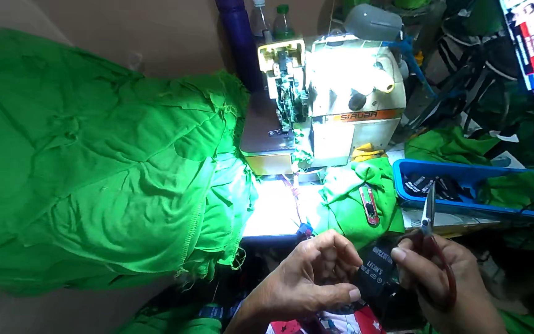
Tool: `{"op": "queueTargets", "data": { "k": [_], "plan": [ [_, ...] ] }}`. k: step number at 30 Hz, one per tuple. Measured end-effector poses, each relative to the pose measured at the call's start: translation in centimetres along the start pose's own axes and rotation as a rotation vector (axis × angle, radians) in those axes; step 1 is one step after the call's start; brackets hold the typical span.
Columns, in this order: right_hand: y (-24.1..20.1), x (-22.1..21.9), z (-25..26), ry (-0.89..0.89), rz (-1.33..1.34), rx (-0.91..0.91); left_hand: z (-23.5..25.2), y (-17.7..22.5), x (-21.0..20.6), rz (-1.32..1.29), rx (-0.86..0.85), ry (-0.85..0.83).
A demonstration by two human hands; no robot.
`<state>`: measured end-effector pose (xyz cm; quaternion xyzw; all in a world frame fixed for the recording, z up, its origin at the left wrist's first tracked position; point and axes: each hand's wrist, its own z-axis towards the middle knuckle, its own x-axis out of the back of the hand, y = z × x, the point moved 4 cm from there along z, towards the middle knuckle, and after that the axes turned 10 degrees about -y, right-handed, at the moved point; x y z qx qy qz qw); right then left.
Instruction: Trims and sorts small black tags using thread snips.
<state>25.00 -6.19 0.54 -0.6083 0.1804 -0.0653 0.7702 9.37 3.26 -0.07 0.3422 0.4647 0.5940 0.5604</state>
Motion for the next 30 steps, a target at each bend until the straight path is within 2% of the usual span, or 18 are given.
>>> {"op": "queueTargets", "data": {
  "k": [5, 8, 10, 14, 17, 21, 30],
  "plan": [
    [0.1, 0.0, 0.0, -0.019, -0.005, -0.025, -0.3, 0.4, 0.3, 0.062, -0.072, -0.005],
    [-0.1, 0.3, -0.8, -0.103, -0.067, -0.136, -0.6, 0.6, 0.7, 0.077, -0.068, 0.039],
    [0.1, 0.8, -1.9, -0.266, -0.163, -0.210, -0.9, 0.7, 1.3, 0.038, -0.032, 0.067],
    [1.9, 1.3, -4.1, -0.716, -0.267, -0.297, -1.3, 0.6, 2.1, -0.026, 0.041, 0.048],
    [2.6, 0.8, -4.6, -0.908, -0.298, -0.310, -1.0, 0.1, 2.1, -0.053, 0.074, -0.026],
    [2.6, 0.5, -4.1, -0.924, -0.269, -0.278, -0.5, -0.3, 1.8, -0.030, 0.120, -0.080],
    [3.0, 0.2, -3.4, -0.890, -0.234, -0.304, -0.6, -0.3, 1.9, 0.009, 0.145, -0.069]
  ]
}}
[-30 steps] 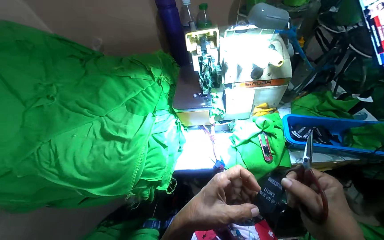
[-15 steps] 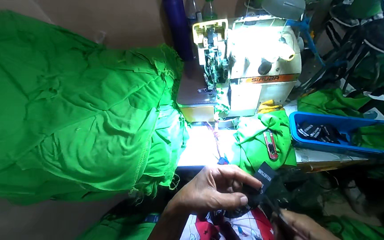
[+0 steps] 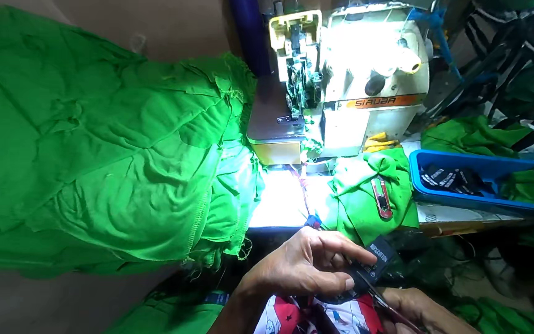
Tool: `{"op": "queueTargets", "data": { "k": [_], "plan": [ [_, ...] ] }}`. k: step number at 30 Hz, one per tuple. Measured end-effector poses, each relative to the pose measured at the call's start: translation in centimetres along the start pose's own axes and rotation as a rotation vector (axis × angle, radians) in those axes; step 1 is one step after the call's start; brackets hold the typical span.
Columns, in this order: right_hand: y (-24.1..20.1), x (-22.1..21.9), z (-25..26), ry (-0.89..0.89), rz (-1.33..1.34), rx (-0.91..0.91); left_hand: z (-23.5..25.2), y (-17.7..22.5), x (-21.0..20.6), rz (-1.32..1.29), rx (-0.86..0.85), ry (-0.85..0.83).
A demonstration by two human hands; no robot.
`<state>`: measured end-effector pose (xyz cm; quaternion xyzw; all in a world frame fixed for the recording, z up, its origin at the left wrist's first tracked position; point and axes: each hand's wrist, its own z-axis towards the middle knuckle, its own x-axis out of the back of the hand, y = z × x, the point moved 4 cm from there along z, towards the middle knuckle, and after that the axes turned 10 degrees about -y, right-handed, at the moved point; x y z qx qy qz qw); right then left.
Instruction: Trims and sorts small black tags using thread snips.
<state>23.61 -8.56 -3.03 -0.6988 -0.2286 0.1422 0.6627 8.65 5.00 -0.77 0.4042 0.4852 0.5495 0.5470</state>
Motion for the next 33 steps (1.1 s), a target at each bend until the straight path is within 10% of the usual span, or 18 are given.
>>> {"op": "queueTargets", "data": {
  "k": [33],
  "plan": [
    [2.1, -0.3, 0.8, 0.026, 0.179, 0.029, 0.1, -1.0, -0.7, 0.023, 0.037, 0.039]
  ]
}}
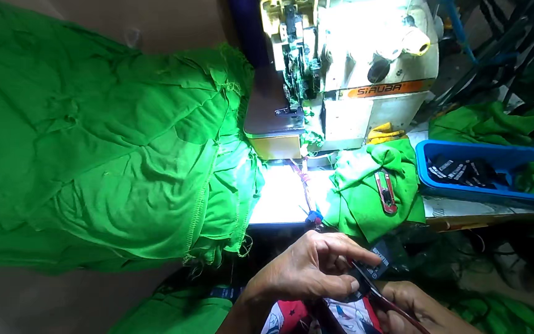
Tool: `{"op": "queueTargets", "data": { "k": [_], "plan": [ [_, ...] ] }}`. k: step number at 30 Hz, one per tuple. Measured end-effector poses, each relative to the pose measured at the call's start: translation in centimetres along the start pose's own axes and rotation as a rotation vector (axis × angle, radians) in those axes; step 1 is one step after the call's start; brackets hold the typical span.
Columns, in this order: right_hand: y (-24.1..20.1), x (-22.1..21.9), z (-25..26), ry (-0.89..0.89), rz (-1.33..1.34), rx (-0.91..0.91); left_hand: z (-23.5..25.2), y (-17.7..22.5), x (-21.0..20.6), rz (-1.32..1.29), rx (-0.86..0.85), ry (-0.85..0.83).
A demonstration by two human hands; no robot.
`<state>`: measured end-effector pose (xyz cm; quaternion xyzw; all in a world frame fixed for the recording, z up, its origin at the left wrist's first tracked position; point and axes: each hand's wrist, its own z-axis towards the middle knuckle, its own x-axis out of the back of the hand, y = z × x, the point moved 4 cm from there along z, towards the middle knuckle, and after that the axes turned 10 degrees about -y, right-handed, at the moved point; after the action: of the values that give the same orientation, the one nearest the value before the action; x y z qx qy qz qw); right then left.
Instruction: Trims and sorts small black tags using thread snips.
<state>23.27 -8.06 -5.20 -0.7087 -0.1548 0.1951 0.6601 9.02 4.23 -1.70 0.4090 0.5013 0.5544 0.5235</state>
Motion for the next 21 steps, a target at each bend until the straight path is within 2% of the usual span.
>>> {"op": "queueTargets", "data": {
  "k": [7, 13, 17, 21],
  "plan": [
    [0.0, -0.5, -0.2, 0.058, 0.068, 0.086, -0.2, 0.2, 0.3, 0.008, -0.006, -0.002],
    [-0.3, -0.6, -0.6, 0.052, 0.096, 0.181, 0.6, 0.5, -0.2, -0.040, -0.029, -0.074],
    [-1.0, -0.3, -0.6, 0.103, 0.013, 0.211, 1.6, 0.2, -0.8, -0.098, -0.009, -0.125],
    [-1.5, 0.4, -1.5, 0.089, 0.002, 0.292, 2.3, -0.3, -1.4, 0.009, 0.023, -0.115]
  ]
}}
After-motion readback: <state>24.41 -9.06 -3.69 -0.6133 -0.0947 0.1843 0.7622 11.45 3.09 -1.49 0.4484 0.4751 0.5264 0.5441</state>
